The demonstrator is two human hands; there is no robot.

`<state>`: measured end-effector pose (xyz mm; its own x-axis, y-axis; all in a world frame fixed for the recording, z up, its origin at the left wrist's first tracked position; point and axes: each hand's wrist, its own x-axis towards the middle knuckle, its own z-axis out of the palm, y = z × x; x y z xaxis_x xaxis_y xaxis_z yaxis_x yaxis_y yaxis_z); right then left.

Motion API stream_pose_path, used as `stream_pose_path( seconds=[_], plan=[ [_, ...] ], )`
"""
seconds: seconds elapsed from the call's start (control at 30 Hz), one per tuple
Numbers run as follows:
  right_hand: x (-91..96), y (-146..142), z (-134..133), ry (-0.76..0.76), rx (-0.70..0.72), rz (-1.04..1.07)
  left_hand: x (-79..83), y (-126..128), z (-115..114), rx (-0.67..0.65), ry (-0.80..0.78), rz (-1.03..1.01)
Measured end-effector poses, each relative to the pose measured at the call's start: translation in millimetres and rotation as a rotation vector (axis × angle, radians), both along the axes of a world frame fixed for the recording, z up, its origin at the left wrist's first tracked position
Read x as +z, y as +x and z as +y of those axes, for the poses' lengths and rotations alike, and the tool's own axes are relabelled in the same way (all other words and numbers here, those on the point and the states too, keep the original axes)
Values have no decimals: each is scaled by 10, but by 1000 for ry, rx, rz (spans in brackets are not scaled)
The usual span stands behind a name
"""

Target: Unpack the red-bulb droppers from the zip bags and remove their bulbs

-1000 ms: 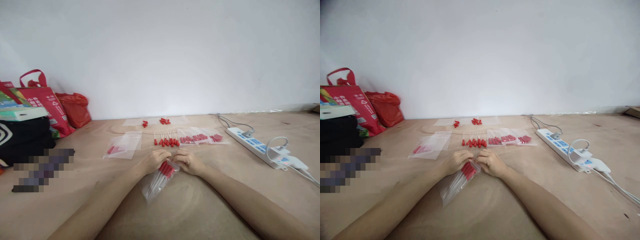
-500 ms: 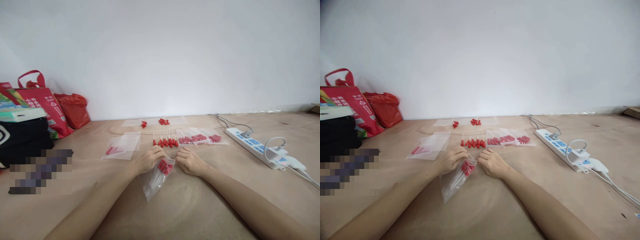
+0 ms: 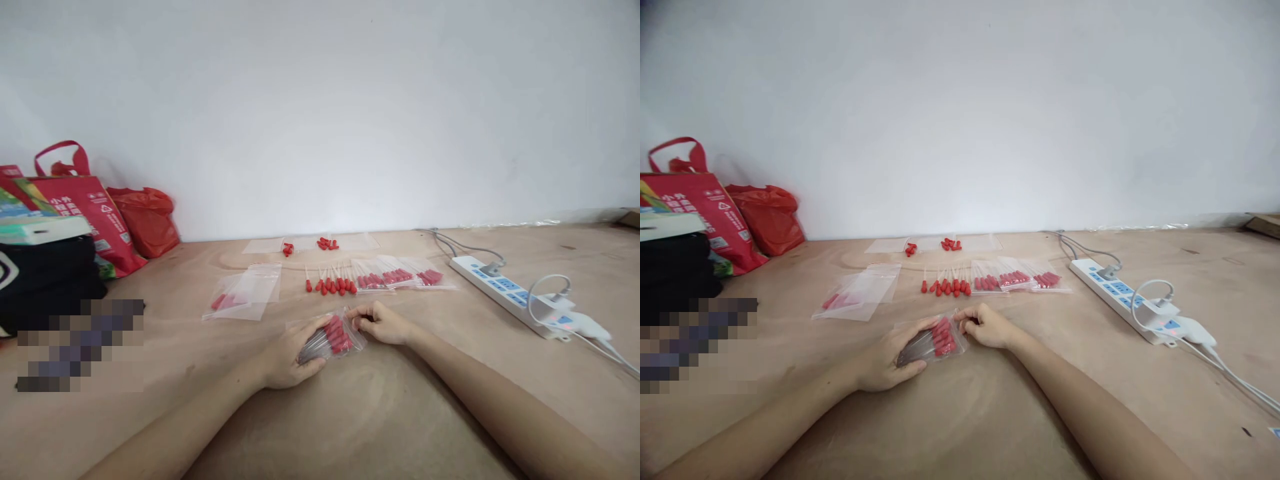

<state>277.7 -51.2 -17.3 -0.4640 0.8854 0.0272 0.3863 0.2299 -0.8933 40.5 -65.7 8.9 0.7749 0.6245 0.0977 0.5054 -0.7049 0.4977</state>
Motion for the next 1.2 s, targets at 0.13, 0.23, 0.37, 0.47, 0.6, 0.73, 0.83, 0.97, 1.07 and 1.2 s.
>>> stream_pose_path(
  seconds=[0.13, 0.23, 0.37, 0.47, 0.6, 0.73, 0.83, 0.97, 1.07, 1.2],
  plan=[
    [-3, -68, -12, -9, 9, -3, -7, -30, 69, -59, 51, 10],
    [-38, -115, -20, 39, -40, 29, -46, -45, 53, -61, 76, -5],
    [-86, -135, -27, 63, -61, 101, -97, -36, 35, -55, 101, -71],
    [-61, -132, -42, 158, -73, 63, -119, -31, 43, -43, 119, -98],
    [9, -136, -71, 237, 4, 15, -119, -29, 48, -26, 139, -122],
    [17, -140, -78, 184, 13, 14, -96, -19, 47, -37, 131, -138],
    [2, -136, -68, 130, 33, 20, -88, -16, 51, -28, 117, -140],
    [7, -149, -73, 16, 90, 94, -99, -19, 56, -8, 82, -121],
    [19, -179, -95, -93, 107, 189, -102, -16, 55, 6, 69, -115],
    [24, -215, -109, -198, 103, 296, -97, -9, 54, 5, 73, -110]
  ],
)
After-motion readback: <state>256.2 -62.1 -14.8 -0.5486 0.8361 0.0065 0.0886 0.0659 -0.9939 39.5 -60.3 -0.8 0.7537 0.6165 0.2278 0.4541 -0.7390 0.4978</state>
